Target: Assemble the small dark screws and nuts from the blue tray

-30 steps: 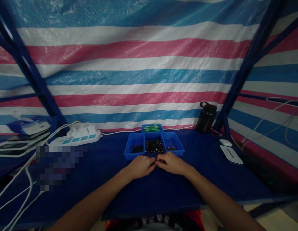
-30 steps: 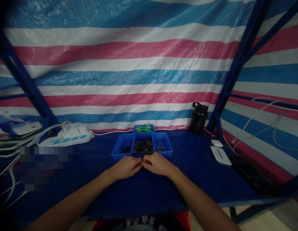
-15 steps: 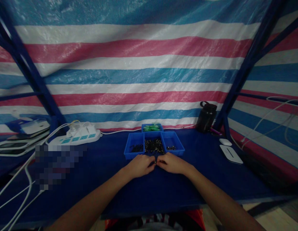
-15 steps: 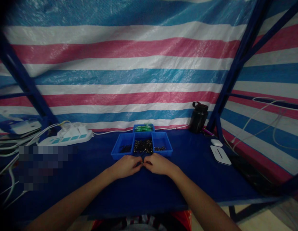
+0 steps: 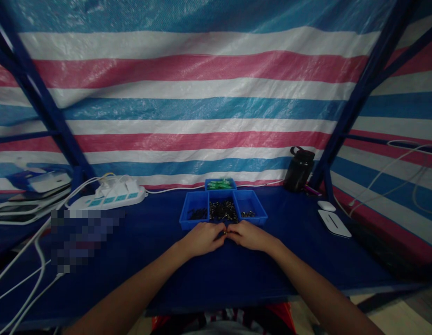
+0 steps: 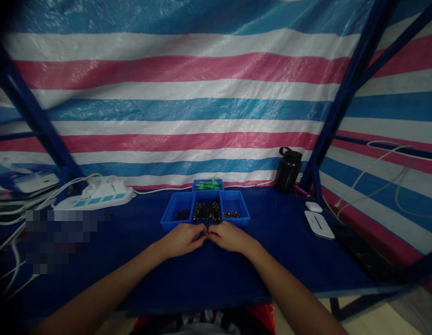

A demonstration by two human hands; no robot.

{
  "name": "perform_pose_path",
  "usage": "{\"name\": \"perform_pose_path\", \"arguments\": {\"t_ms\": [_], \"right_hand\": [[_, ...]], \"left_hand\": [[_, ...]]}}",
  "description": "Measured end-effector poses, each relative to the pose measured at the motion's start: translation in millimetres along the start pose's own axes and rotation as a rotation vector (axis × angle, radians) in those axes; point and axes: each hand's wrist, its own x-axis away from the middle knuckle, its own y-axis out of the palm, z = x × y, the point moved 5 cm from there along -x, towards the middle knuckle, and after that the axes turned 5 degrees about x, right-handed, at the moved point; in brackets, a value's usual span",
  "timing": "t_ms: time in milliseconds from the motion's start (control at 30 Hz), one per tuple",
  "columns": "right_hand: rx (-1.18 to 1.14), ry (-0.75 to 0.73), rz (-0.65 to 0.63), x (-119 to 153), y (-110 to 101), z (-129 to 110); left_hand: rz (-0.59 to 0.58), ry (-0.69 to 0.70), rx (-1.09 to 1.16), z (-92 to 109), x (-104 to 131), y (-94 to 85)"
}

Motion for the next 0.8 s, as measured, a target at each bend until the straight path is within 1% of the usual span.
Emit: {"name": "perform_pose_path", "arguments": {"t_ms": [100, 300, 600, 800], "right_hand": [[-0.009, 0.008, -0.004, -0.5, 1.0, 1.0], [-0.018, 0.053, 0.037, -0.3, -1.5, 2.1], [-0.085, 0.027, 0.003, -0.2, -0.5, -0.3], [-0.118, 0.031, 0.001, -0.2, -2.6, -2.5]], "left_hand": [[0.000, -0.002, 0.003, 0.1, 0.1, -0.2], [0.009, 0.004, -0.011, 1.5, 1.3, -2.2], [0.018, 0.006, -0.031, 0.2, 0.2, 0.8], [0.005, 0.011, -0.033, 1.2, 0.2, -0.2]]}}
